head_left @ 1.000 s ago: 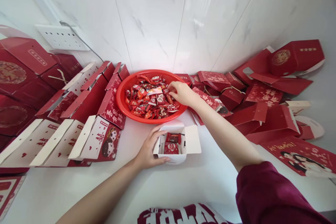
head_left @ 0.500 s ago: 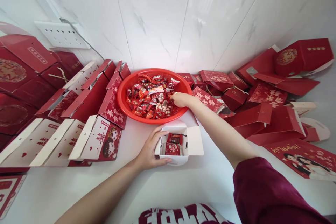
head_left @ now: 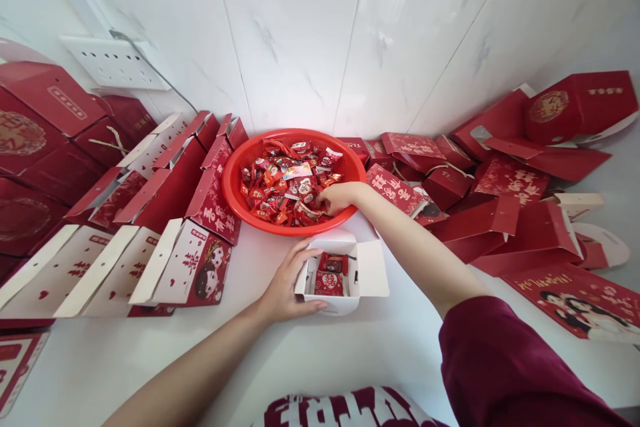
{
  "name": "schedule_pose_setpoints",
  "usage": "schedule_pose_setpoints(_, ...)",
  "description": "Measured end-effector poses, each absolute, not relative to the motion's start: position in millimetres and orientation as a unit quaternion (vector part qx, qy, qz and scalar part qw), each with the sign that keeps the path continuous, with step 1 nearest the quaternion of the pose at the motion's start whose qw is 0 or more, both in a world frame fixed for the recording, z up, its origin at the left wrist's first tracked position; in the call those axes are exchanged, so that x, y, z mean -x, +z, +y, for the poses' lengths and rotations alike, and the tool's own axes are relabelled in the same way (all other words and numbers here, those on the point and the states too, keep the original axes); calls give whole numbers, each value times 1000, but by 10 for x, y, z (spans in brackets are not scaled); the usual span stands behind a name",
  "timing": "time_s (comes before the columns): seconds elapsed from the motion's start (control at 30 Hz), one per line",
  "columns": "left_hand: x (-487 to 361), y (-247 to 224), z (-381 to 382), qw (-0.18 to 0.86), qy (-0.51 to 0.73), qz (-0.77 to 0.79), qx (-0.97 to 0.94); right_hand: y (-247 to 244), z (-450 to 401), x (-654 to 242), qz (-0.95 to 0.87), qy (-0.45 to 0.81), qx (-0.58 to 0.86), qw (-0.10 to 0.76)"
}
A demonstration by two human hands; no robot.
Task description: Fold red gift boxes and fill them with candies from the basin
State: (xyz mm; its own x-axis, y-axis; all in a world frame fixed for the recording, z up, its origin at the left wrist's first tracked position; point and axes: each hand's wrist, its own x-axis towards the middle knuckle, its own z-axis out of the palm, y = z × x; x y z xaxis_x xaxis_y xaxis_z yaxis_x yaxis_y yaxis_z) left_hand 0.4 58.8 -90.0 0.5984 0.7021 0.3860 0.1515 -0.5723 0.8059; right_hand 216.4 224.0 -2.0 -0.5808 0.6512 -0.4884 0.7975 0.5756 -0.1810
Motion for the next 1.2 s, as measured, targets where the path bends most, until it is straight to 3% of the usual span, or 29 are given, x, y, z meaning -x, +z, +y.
schedule_pose_setpoints(0.17, -8, -898, 589, 381, 364, 263, -808, -100, 2249, -2110, 866, -180, -432, 175)
schedule_pose_setpoints(0.43, -7, -896, 587, 383, 365, 263, -807, 151, 1964, -2253, 846, -156, -510, -9)
schedule_pose_setpoints(0.53, -17, -895, 592, 383, 374, 257, -805, 347, 1650, -2393, 848, -202, -478, -104)
schedule_pose_setpoints(0.6, -27, -897, 597, 382, 377, 254, -805, 448, 1412, -2503, 842, -317, -399, -179)
schedule_pose_setpoints(0.7, -41, -901, 610, 384, 375, 250, -806, 479, 1083, -2661, 830, -437, -313, -152)
schedule_pose_setpoints(0.77, -44, -899, 621, 384, 376, 247, -806, 410, 906, -2760, 830, -425, -330, -148)
schedule_pose_setpoints(0.87, -26, -871, 620, 398, 368, 228, -809, 228, 695, -2915, 809, -354, -410, -231)
schedule_pose_setpoints(1.0, 25, -796, 520, 474, 384, 227, -759, -71, 438, -3140, 743, -316, -489, -329)
schedule_pose_setpoints(1.13, 57, -782, 336, 646, 485, 303, -506, -423, 171, -3254, 672, -373, -496, -404)
schedule_pose_setpoints(1.2, 65, -820, 267, 683, 500, 313, -430, -579, 48, -3231, 641, -397, -482, -446)
